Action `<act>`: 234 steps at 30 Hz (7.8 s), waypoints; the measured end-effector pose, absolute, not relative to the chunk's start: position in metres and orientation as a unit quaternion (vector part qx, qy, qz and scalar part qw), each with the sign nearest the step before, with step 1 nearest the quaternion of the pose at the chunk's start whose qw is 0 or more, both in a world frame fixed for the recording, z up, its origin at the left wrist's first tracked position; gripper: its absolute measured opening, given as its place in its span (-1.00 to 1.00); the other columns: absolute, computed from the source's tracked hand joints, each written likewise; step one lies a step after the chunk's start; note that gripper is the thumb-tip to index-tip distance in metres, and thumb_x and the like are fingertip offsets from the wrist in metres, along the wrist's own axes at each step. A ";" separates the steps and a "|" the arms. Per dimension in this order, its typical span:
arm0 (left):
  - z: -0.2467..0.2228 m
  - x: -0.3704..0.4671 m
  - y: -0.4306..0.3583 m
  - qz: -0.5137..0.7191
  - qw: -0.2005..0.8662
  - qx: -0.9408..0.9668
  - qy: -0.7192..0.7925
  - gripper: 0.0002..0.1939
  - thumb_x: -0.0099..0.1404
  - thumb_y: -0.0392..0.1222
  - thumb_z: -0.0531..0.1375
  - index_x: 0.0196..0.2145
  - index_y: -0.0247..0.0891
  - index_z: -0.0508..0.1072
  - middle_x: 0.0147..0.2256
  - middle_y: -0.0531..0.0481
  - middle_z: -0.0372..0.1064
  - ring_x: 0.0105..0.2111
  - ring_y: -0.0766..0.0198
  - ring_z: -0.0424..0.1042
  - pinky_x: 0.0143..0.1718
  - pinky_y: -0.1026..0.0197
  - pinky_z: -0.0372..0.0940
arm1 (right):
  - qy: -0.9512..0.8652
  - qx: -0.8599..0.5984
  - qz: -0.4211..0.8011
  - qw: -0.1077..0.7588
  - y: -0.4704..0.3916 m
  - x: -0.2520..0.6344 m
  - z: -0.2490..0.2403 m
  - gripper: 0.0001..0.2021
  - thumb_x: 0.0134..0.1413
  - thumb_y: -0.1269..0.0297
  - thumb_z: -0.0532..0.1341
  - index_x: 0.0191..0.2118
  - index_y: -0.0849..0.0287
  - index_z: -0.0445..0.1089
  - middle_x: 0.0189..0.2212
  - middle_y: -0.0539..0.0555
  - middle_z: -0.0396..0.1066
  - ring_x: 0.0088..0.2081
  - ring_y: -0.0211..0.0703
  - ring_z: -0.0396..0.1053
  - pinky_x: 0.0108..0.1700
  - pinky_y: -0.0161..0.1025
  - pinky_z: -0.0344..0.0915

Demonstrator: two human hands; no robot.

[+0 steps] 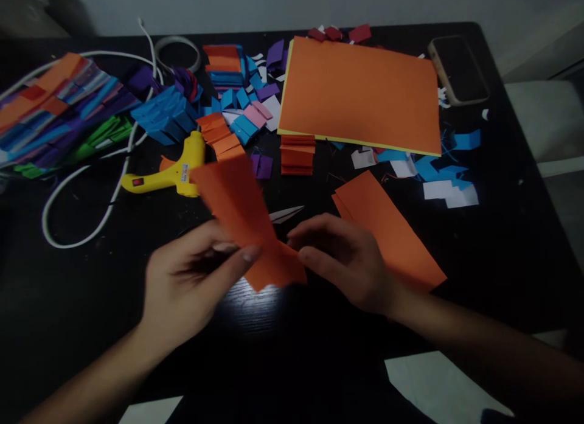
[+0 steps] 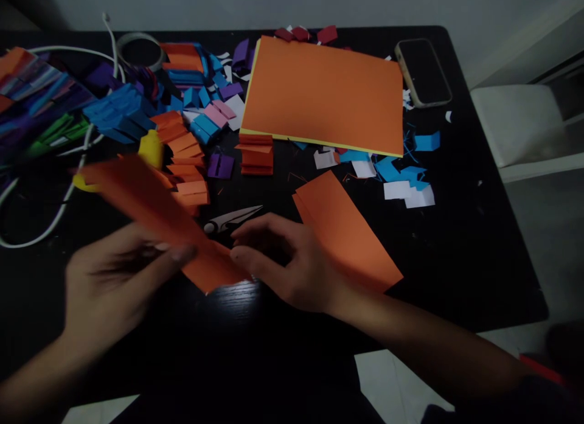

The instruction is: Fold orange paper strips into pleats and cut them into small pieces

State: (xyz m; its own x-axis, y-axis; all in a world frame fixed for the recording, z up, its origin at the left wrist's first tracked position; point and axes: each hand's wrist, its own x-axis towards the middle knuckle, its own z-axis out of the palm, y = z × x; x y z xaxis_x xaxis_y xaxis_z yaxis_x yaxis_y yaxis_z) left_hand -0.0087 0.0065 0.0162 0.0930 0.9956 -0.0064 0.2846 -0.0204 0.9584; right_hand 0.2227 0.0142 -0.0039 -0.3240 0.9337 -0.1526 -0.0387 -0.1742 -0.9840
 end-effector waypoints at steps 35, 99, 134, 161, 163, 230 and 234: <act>0.013 0.000 0.004 0.328 0.502 0.582 0.550 -0.72 0.44 -0.17 0.30 -0.46 -0.20 0.50 -0.62 0.17 0.24 -0.62 0.41 0.15 -0.62 0.35 0.06 | -0.376 -0.409 0.756 0.347 0.016 0.217 -0.006 -0.75 0.03 0.25 0.58 -0.20 0.20 0.63 -0.39 0.03 0.64 -0.37 -0.18 0.61 -0.24 -0.23 0.61; 0.017 0.002 0.011 0.292 0.575 0.602 0.471 -0.91 0.32 -0.31 0.27 -0.29 -0.27 0.62 -0.57 0.05 0.58 -0.60 0.28 0.56 -0.57 0.36 0.43 | -0.511 -0.400 0.695 0.309 0.014 0.220 -0.009 -0.87 0.23 0.23 0.42 -0.20 0.18 0.60 -0.33 0.06 0.65 -0.30 -0.14 0.61 -0.26 -0.25 0.51; 0.017 -0.001 0.010 0.283 0.597 0.578 0.479 -0.84 0.37 -0.28 0.27 -0.38 -0.29 0.60 -0.52 0.01 0.61 -0.54 0.26 0.63 -0.46 0.33 0.53 | -0.429 -0.450 0.698 0.356 0.021 0.221 -0.008 -0.90 0.08 0.34 0.52 -0.28 0.08 0.63 -0.32 -0.06 0.66 -0.27 -0.28 0.61 -0.17 -0.37 0.51; 0.020 -0.017 0.019 0.330 0.580 0.540 0.513 -0.81 0.39 -0.27 0.30 -0.42 -0.24 0.54 -0.53 0.05 0.56 -0.57 0.31 0.56 -0.47 0.31 0.46 | -0.426 -0.496 0.657 0.375 0.027 0.225 -0.010 -0.79 -0.03 0.19 0.57 -0.32 0.09 0.60 -0.36 0.00 0.64 -0.29 -0.14 0.60 -0.19 -0.20 0.56; 0.018 -0.020 0.019 0.371 0.580 0.514 0.512 -0.85 0.41 -0.21 0.29 -0.35 -0.23 0.55 -0.49 0.05 0.57 -0.50 0.29 0.57 -0.38 0.29 0.46 | -0.439 -0.481 0.665 0.365 0.026 0.225 -0.010 -0.83 0.02 0.21 0.55 -0.32 0.10 0.60 -0.35 -0.01 0.64 -0.28 -0.16 0.59 -0.18 -0.22 0.54; 0.018 0.008 0.002 0.306 0.552 0.549 0.548 -0.93 0.28 -0.21 0.38 -0.34 -0.24 0.66 -0.42 0.04 0.64 -0.45 0.27 0.59 -0.42 0.35 0.47 | -0.431 -0.452 0.716 0.312 0.016 0.219 -0.002 -0.80 0.13 0.17 0.50 -0.28 0.17 0.57 -0.33 0.02 0.54 -0.25 -0.19 0.46 -0.19 -0.25 0.35; 0.017 0.007 0.002 0.298 0.553 0.552 0.549 -0.93 0.26 -0.21 0.38 -0.34 -0.25 0.67 -0.42 0.01 0.64 -0.44 0.23 0.60 -0.42 0.32 0.50 | -0.412 -0.451 0.710 0.350 0.018 0.219 -0.002 -0.85 0.17 0.22 0.47 -0.30 0.15 0.55 -0.36 -0.02 0.52 -0.33 -0.24 0.47 -0.24 -0.28 0.39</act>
State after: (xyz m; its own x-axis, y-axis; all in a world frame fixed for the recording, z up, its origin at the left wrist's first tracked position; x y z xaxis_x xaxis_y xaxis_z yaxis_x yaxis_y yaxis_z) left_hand 0.0068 0.0025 0.0171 0.2198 0.9354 -0.2771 0.2758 0.2128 0.9374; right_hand 0.2195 0.0182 -0.0022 -0.3483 0.8693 -0.3508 -0.1258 -0.4142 -0.9015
